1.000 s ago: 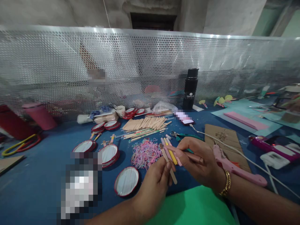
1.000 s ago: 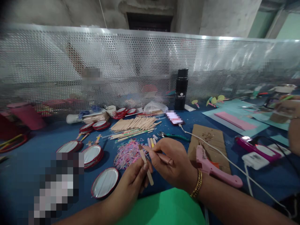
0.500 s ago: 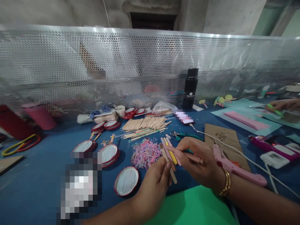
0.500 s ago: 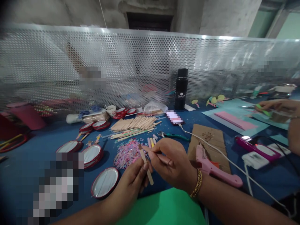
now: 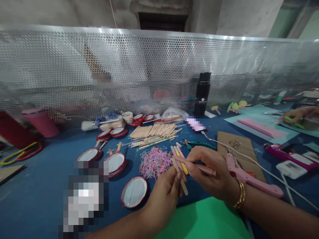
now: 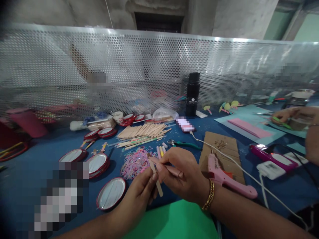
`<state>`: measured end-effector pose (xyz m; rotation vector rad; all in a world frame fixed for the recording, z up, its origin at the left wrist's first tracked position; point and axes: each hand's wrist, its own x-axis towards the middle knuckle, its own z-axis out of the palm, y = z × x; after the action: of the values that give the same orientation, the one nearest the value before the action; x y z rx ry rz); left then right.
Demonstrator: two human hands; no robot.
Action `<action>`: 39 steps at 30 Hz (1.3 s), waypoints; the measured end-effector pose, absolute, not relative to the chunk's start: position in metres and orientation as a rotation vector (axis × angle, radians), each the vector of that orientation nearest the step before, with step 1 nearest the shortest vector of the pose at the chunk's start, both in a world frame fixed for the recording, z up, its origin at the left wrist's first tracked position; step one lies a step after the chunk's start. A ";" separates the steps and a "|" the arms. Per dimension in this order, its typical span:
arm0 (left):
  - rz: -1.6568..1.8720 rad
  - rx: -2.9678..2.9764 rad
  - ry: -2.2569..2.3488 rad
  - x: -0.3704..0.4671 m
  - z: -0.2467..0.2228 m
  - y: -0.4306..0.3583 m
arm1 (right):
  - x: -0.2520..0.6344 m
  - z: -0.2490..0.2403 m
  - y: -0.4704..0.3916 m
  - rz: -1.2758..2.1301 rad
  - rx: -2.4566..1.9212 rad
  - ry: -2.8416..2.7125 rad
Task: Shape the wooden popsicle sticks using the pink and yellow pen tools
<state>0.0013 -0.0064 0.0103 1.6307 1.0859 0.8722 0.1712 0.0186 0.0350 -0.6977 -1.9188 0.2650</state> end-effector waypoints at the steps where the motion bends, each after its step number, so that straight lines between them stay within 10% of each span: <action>1: 0.870 1.634 1.084 0.001 0.010 -0.006 | 0.171 0.035 0.018 0.275 -0.693 -1.929; 39: 0.881 1.614 1.088 0.001 0.006 -0.005 | 0.170 0.038 0.017 0.250 -0.722 -1.932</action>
<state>0.0011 -0.0048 0.0063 1.6137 1.0881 0.8811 0.1702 0.0167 0.0378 -0.7223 -1.9317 0.2502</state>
